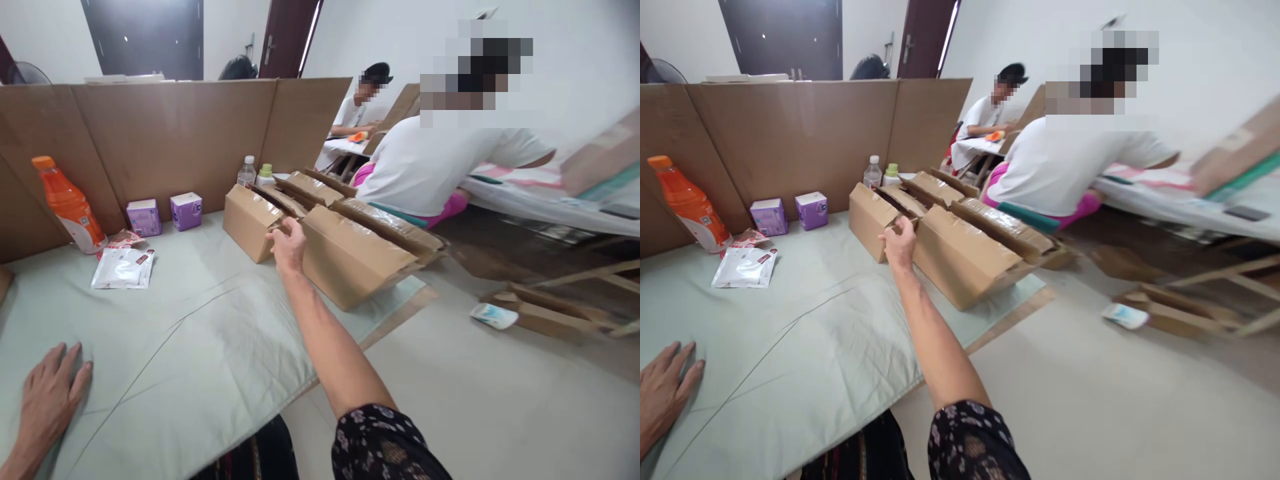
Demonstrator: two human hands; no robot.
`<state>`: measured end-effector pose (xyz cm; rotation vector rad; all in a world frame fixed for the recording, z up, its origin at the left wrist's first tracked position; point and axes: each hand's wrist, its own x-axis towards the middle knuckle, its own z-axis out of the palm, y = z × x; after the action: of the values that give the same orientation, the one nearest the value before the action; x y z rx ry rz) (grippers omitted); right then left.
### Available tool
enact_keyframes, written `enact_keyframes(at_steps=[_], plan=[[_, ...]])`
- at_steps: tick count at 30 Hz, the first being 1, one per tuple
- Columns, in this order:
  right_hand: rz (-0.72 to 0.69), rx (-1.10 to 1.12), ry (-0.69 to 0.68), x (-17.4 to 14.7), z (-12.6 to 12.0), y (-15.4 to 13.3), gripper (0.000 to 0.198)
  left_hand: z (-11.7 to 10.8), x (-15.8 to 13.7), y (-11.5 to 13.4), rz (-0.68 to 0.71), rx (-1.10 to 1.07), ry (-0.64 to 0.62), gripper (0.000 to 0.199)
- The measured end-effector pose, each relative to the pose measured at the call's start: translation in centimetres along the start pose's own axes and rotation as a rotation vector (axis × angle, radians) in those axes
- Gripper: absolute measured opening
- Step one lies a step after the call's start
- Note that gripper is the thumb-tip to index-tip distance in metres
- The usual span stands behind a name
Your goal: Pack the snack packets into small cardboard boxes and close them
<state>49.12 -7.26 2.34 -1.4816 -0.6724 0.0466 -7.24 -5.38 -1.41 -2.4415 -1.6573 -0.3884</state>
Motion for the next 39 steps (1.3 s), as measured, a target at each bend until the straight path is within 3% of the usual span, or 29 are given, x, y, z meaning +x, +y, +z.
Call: enact_keyframes(at_steps=[8,12,17,21,25,29,32,36,39], plan=[[0.138,0.038,-0.138,1.6,1.9,-1.4,0.014,-0.4,0.1,0.3,-0.004,0.01,-0.01,0.08],[0.135,-0.004,-0.2,1.0,1.7,-2.1,0.022,-0.4,0.2,0.3,-0.022,-0.06,-0.001,0.075],[0.095,-0.015,-0.377,-3.9,0.1,-3.8,0.02,0.0,-0.1,0.3,-0.063,-0.15,0.0,0.065],[0.068,0.08,-0.669,-9.1,-2.7,-6.4,0.021,0.4,-0.6,0.9,-0.072,-0.281,-0.032,0.067],[0.084,0.174,-0.847,-13.1,-6.0,-9.1,0.021,-0.2,-2.5,3.1,-0.017,-0.443,-0.107,0.086],[0.087,0.203,-0.977,-15.5,-8.0,-10.6,0.022,-2.1,-4.6,6.0,0.099,-0.813,-0.243,0.123],[0.075,0.192,-1.046,-16.1,-8.6,-10.9,0.026,-3.2,-4.9,7.6,0.105,-1.032,-0.27,0.144],[0.008,0.171,-1.108,-15.7,-9.1,-11.5,0.021,-3.3,-3.7,8.5,0.072,-1.191,-0.224,0.15],[-0.158,0.143,-1.162,-15.0,-9.6,-12.5,0.021,-3.0,-2.8,8.5,0.12,-1.211,-0.226,0.148]])
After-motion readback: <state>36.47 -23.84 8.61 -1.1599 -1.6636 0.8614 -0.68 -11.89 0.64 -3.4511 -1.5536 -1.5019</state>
